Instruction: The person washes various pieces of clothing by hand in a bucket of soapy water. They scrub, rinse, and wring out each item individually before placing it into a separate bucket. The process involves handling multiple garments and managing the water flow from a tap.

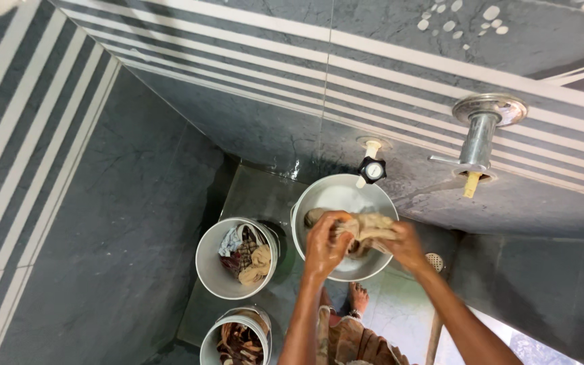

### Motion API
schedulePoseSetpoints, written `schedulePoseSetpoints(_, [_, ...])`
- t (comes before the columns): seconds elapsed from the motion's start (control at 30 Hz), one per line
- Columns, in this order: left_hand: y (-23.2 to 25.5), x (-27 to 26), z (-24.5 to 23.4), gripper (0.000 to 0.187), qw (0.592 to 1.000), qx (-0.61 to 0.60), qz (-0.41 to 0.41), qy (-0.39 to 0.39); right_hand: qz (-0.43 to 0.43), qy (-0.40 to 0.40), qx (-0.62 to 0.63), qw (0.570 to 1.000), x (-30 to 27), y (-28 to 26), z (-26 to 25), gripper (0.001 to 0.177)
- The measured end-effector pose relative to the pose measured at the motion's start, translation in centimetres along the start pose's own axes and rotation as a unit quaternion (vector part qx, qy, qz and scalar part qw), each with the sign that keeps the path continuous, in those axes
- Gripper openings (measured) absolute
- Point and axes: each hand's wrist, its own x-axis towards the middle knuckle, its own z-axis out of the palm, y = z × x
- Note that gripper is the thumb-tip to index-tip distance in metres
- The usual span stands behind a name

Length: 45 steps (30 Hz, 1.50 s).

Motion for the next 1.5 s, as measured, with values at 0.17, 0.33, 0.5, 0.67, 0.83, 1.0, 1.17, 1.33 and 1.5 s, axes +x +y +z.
schedulePoseSetpoints(0.17, [-2.5,0.4,-1.7,0.039,0.989,-0.036,0.012,-0.146,-0.046,-0.077,0.304,0.948,-4.3,-13.6,-1.6,0.024])
schedulePoseSetpoints(0.33, [-9.8,-1.6,-0.4,0.047,0.973,0.179,-0.036,-0.141,-0.306,-0.078,0.407,0.857,-6.6,-24.8,-3.2,0.039])
schedulePoseSetpoints(0.5, [-18.3,-4.9,4.8,0.059,0.984,-0.049,-0.172,0.025,-0.291,0.017,0.384,0.876,-8.9,-25.8,-3.4,0.05])
schedulePoseSetpoints(0.67, [-22.6,-7.2,8.5,0.042,0.92,-0.122,-0.368,0.064,-0.136,0.14,-0.137,0.971,-7.1,-14.9,-4.7,0.03])
schedulePoseSetpoints(0.83, [-24.2,-7.7,7.3,0.023,0.959,0.161,-0.141,0.187,-0.009,0.062,-0.296,0.953,-0.2,-1.7,-0.8,0.037])
schedulePoseSetpoints(1.0, [-30.4,-5.2,9.3,0.029,0.892,0.372,-0.046,0.252,0.015,0.041,-0.485,0.874,7.8,15.3,6.1,0.036])
schedulePoseSetpoints(1.17, [-37.7,-2.5,13.5,0.04,0.833,0.413,-0.364,-0.044,0.085,-0.064,-0.474,0.874,11.7,26.6,10.2,0.041])
schedulePoseSetpoints(1.33, [-44.0,-2.3,16.1,0.037,0.786,0.394,-0.456,-0.136,0.115,-0.112,-0.471,0.867,13.9,33.3,13.9,0.047])
schedulePoseSetpoints(1.5, [-49.3,-1.9,18.5,0.035,0.772,0.373,-0.486,-0.168,0.119,-0.086,-0.483,0.863,15.7,38.9,11.6,0.053])
